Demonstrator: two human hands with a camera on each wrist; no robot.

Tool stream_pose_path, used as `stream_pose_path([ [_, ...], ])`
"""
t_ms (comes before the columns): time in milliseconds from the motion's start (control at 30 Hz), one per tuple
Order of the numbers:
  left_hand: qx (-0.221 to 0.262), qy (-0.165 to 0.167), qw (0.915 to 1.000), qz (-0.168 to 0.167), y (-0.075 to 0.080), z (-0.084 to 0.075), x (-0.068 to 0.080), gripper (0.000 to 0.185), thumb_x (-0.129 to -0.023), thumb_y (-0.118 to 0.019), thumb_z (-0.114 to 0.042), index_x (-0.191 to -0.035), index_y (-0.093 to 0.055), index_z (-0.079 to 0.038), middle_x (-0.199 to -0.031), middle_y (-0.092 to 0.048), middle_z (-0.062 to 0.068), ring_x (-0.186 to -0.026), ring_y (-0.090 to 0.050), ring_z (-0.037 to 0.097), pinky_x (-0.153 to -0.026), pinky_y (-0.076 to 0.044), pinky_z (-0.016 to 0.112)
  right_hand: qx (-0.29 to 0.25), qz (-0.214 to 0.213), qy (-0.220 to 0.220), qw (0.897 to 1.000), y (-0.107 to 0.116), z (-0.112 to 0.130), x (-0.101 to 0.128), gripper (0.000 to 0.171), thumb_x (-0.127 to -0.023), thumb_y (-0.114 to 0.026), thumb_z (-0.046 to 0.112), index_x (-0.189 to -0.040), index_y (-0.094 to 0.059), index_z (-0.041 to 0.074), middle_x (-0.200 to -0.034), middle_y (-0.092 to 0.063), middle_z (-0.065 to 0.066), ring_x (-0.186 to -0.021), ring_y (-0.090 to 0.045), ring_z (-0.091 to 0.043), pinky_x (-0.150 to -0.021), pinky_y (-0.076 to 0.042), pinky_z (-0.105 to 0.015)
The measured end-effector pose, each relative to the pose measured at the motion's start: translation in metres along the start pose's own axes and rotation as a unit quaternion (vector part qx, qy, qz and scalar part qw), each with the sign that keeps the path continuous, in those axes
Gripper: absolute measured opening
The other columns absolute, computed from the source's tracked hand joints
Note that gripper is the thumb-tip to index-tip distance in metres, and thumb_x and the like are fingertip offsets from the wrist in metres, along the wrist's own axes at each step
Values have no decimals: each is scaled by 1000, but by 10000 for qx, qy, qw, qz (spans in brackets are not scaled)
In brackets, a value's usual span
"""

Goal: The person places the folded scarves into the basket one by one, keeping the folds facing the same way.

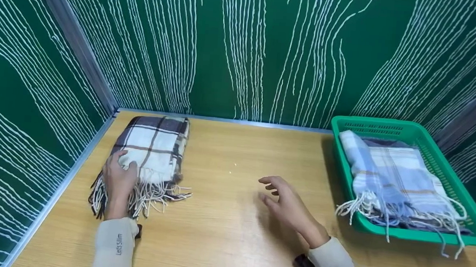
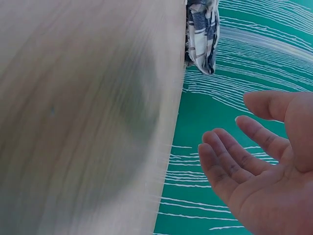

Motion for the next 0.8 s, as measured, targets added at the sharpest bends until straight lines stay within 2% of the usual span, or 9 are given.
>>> stream_pose_path([
  [267, -867, -3, 9954, 403, -2, 10, -3, 60, -101, -51, -20, -157, -42, 1, -165, -32, 29, -152, -23, 47, -124, -12, 62, -65, 213, -102, 9997, -10, 0, -3, 33, -97, -71, -3, -129, -65, -3, -129, -67, -17, -113, -66, -39, -97, -55, -54],
  [567, -1359, 28, 9862, 944, 2, 9, -5, 64, -107, -41, -28, -161, -32, 5, -162, -32, 35, -150, -24, 54, -123, -15, 66, -31, 308, -131, 9994, -13, -2, -7, 36, -96, -69, -7, -131, -65, -4, -132, -66, -18, -113, -66, -39, -97, -55, -54],
  [667, -1391, 49, 9868, 831, 4, 9, -4, 58, -108, -39, -25, -156, -42, 8, -158, -40, 35, -145, -32, 54, -121, -19, 65, -9, 327, -207, 9992, -14, -2, -7, 35, -96, -69, -6, -131, -65, -3, -133, -66, -18, -114, -66, -38, -97, -55, -53],
  [800, -1422, 120, 9888, 440, 8, 11, -1, 46, -106, -45, -18, -142, -61, 5, -144, -57, 32, -132, -44, 52, -115, -25, 62, -59, 360, -261, 9990, -16, -2, -7, 36, -97, -68, -7, -132, -64, -3, -133, -66, -18, -115, -65, -38, -98, -55, -53],
])
Point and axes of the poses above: each hand's wrist, its own x-axis away from the middle knuckle, its own y-axis out of the back of the hand, z = x × y, the point moved 5 cm from there along -x, towards the middle knuckle
